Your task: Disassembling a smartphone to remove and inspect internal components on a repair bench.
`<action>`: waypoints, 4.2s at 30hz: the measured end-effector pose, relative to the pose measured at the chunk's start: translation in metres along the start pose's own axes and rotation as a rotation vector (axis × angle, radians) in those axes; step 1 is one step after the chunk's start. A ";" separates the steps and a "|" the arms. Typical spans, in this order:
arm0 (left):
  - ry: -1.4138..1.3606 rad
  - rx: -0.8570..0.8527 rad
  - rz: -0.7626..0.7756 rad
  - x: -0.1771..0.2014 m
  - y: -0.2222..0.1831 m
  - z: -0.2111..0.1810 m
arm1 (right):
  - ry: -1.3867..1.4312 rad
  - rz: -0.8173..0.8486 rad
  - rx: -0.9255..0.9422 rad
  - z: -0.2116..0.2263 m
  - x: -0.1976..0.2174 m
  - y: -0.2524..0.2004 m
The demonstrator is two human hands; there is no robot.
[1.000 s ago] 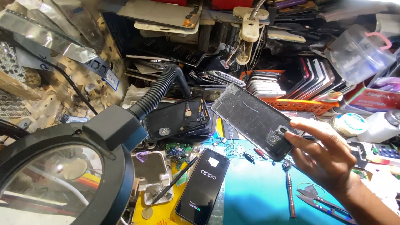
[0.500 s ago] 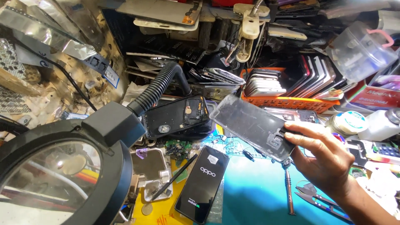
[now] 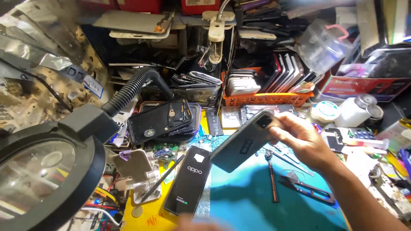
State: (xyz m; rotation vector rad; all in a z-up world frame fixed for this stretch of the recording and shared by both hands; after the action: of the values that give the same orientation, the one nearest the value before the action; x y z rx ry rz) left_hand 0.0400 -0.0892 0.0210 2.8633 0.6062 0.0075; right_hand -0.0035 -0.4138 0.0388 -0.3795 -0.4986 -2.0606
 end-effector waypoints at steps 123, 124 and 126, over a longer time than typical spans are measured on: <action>-0.053 0.252 0.304 0.000 0.178 0.010 | -0.458 0.016 0.281 0.083 0.002 -0.002; -0.053 0.249 0.304 0.004 0.183 0.004 | -0.460 0.015 0.284 0.087 0.005 0.000; 0.202 0.236 -0.119 0.056 0.196 -0.010 | -0.582 -0.217 0.310 0.103 0.031 -0.002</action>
State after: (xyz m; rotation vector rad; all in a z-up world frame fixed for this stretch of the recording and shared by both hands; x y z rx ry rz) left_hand 0.1689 -0.2393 0.0695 3.0712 0.8701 0.2233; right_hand -0.0135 -0.3850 0.1425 -0.7682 -1.2381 -2.0156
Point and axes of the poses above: each hand's wrist, its own y-axis towards the middle knuckle, its own x-axis out of the back of the hand, z = x × y, the point moved 10 cm from there along y, towards the middle knuckle, and after that the axes turned 13 degrees about -y, right-handed, at the moved point
